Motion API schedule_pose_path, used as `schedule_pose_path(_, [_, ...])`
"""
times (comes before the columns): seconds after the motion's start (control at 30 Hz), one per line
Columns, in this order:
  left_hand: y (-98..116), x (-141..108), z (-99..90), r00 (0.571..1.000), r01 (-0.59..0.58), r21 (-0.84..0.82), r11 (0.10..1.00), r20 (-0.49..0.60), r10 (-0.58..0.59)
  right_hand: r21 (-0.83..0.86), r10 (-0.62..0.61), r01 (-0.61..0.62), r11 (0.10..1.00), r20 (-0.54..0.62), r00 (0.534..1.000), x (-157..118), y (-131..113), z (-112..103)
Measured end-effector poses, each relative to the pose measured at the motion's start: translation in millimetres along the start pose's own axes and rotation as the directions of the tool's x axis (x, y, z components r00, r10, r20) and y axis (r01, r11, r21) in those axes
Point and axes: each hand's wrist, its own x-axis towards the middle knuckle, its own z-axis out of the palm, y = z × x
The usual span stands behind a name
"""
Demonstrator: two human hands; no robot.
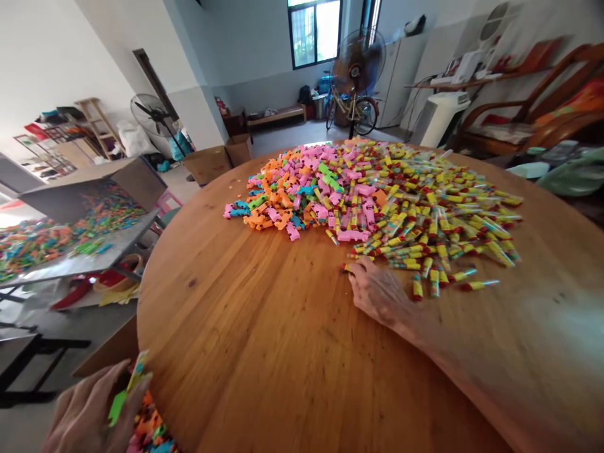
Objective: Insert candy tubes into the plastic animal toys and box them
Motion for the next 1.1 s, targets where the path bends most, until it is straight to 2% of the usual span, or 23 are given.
schedule_pose_path(0.07, [21,36,4.6,0.998,-0.064,0.015,0.998,-0.014,0.064,-0.006,0.003,-0.004,1.0,-0.058,0.998,-2,-6,6])
schedule_pose_path(0.13, [58,87,20.8,0.981,-0.194,-0.065,0.979,0.002,0.194,-0.01,-0.011,0.009,1.0,-0.117,0.993,-5,-8,10])
schedule_pose_path(0.17, [80,115,33.4,0.963,-0.266,-0.097,0.959,0.019,0.269,-0.005,-0.024,0.024,1.0,-0.143,0.989,-6,-9,12])
schedule_pose_path(0.27, [141,197,83.4,0.872,-0.471,-0.124,0.873,0.08,0.482,0.019,-0.064,0.069,0.997,-0.198,0.978,-8,-7,12])
schedule_pose_path(0.33, [173,241,118.0,0.824,-0.543,-0.108,0.833,0.126,0.553,0.03,-0.072,0.08,0.996,-0.21,0.975,-8,-5,11])
schedule_pose_path(0.4, [195,273,145.0,0.778,-0.595,-0.086,0.799,0.185,0.6,0.043,-0.067,0.077,0.996,-0.197,0.978,-8,-4,10])
schedule_pose_path(0.47, [209,291,159.8,0.75,-0.623,-0.069,0.779,0.231,0.62,0.053,-0.058,0.068,0.996,-0.173,0.983,-7,-4,8])
schedule_pose_path(0.53, [217,295,162.0,0.74,-0.631,-0.062,0.774,0.252,0.623,0.056,-0.059,0.067,0.996,-0.145,0.988,-6,-5,6])
schedule_pose_path(0.63, [223,284,149.3,0.732,-0.623,-0.104,0.775,0.273,0.625,0.069,-0.061,0.067,0.995,-0.086,0.994,-6,-4,0])
schedule_pose_path(0.73, [226,263,132.5,0.712,-0.588,-0.251,0.769,0.292,0.639,0.099,-0.055,0.056,0.994,-0.01,0.998,-6,-1,-7])
schedule_pose_path(0.83, [229,243,122.8,0.707,-0.533,-0.408,0.741,0.266,0.655,0.163,-0.073,0.066,0.984,0.037,0.997,-6,-1,-15])
schedule_pose_path(1.0, [235,214,120.8,0.771,-0.369,-0.593,0.715,0.234,0.592,0.27,-0.161,0.144,0.952,0.042,0.986,-7,-6,-18])
schedule_pose_path(1.1, [236,203,122.4,0.787,-0.32,-0.635,0.703,0.236,0.57,0.303,-0.207,0.191,0.934,0.023,0.978,-10,-8,-14])
